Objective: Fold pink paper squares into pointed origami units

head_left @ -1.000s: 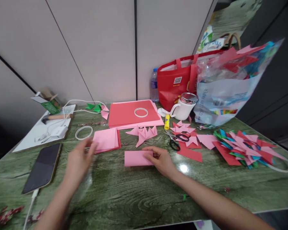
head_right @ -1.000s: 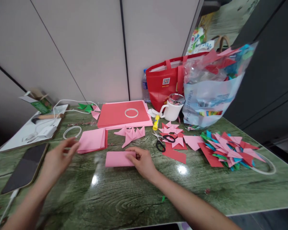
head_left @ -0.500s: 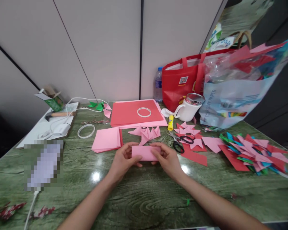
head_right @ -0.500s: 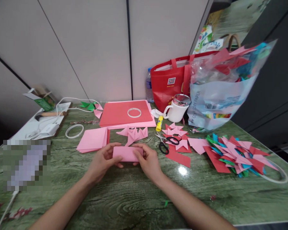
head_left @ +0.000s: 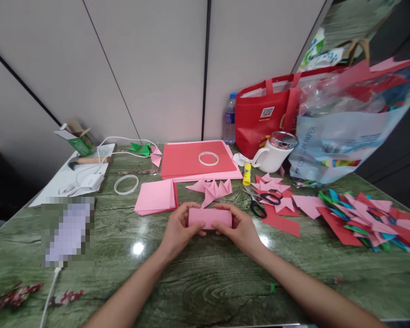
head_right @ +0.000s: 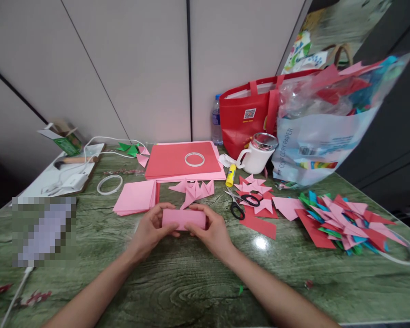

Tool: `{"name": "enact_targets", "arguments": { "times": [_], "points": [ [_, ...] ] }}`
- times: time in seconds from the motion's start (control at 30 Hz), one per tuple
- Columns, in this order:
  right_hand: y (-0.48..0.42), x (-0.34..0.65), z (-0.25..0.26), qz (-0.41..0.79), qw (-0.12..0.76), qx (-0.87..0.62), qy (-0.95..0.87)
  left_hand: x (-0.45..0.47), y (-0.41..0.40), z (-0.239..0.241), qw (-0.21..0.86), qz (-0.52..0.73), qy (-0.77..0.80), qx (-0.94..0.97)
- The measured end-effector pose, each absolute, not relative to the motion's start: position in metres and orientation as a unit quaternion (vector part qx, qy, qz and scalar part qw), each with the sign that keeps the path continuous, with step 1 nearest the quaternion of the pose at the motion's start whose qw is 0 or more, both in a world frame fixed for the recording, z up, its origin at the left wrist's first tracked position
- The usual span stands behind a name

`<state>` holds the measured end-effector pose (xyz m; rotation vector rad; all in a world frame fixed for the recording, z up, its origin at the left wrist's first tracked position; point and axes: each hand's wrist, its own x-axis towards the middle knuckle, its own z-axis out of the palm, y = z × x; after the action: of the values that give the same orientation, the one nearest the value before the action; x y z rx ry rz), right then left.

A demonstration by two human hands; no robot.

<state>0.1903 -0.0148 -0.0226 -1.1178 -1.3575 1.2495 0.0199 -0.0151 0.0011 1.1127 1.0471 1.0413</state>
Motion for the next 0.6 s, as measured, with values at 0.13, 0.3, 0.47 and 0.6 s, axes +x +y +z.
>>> {"name": "enact_targets", "arguments": {
  "times": [0.13, 0.3, 0.47, 0.6],
  "points": [
    [-0.0143, 0.1903, -0.0253, 0.522, 0.469, -0.457, -0.547, 0.0219, -0.0168, 0.0012, 0.597, 0.452, 0.457, 0.479],
    [-0.0159, 0.1897, -0.0243, 0.526, 0.471, -0.46, -0.539, 0.0223, -0.0164, 0.0006, 0.617, 0.454, 0.445, 0.463],
    [-0.0159, 0.1889, -0.0204, 0.523, 0.478, -0.461, -0.534, 0.021, -0.0149, 0.0012, 0.623, 0.45, 0.446, 0.458],
    [-0.016, 0.189, -0.0184, 0.52, 0.479, -0.466, -0.532, 0.0204, -0.0148, -0.0018, 0.617, 0.452, 0.458, 0.453]
  ]
}}
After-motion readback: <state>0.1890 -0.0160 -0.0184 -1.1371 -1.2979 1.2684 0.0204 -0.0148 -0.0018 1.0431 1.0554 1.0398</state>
